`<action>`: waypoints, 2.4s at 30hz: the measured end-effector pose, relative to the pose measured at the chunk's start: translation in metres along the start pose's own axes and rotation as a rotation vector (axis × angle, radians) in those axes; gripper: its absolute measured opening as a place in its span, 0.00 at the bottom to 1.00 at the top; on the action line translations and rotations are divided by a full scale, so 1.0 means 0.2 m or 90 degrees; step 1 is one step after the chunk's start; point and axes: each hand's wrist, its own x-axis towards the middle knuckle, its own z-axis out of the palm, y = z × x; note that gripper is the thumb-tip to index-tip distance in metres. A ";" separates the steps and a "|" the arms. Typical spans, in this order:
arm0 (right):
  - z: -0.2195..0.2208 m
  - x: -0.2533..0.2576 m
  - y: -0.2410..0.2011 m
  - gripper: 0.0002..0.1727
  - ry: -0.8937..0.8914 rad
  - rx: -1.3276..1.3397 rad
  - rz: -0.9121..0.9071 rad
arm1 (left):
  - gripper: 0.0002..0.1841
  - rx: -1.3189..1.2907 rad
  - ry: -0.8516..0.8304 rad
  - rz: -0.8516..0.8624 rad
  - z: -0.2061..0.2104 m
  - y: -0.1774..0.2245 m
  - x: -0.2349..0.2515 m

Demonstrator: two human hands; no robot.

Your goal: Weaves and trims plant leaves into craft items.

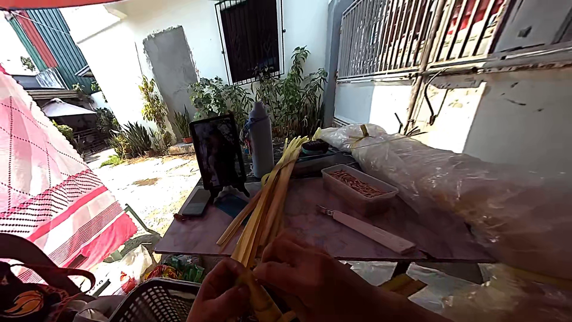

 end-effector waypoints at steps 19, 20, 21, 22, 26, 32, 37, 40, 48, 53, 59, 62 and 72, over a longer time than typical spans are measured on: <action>-0.06 -0.10 0.17 0.06 0.049 -0.182 -0.050 | 0.10 -0.089 -0.038 -0.001 0.04 -0.02 0.00; -0.09 -0.11 0.22 0.06 0.074 -0.182 -0.015 | 0.11 -0.078 -0.038 0.010 0.03 0.00 -0.02; -0.11 -0.11 0.25 0.06 0.088 -0.178 0.030 | 0.11 -0.069 -0.045 0.018 0.02 0.02 -0.02; -0.13 -0.12 0.25 0.05 0.089 -0.161 0.082 | 0.11 -0.068 -0.049 0.021 0.02 0.03 -0.02; -0.10 -0.14 0.17 0.12 0.082 0.010 0.213 | 0.09 -0.112 -0.063 0.013 0.04 -0.02 0.01; -0.01 -0.11 0.04 0.06 0.161 0.337 0.271 | 0.09 -0.191 -0.062 0.007 0.04 -0.08 0.03; 0.06 -0.07 -0.05 0.03 0.207 0.610 0.347 | 0.10 -0.179 -0.060 0.015 0.04 -0.07 0.02; 0.11 -0.09 -0.04 0.02 0.218 0.680 0.361 | 0.10 -0.183 -0.049 0.014 0.04 -0.07 0.02; 0.11 -0.16 0.04 0.07 0.127 0.539 0.285 | 0.10 -0.155 -0.059 0.012 0.03 -0.09 0.03; 0.11 -0.15 0.03 0.08 0.123 0.455 0.258 | 0.10 -0.159 -0.060 0.010 0.04 -0.09 0.03; 0.11 -0.14 0.00 0.09 0.130 0.356 0.253 | 0.10 -0.157 -0.062 0.012 0.03 -0.09 0.03; 0.12 -0.14 -0.01 0.08 0.139 0.330 0.254 | 0.10 -0.158 -0.067 0.010 0.03 -0.09 0.03; 0.17 -0.14 -0.04 0.07 0.181 0.254 0.224 | 0.10 -0.143 -0.040 -0.021 0.03 -0.10 0.03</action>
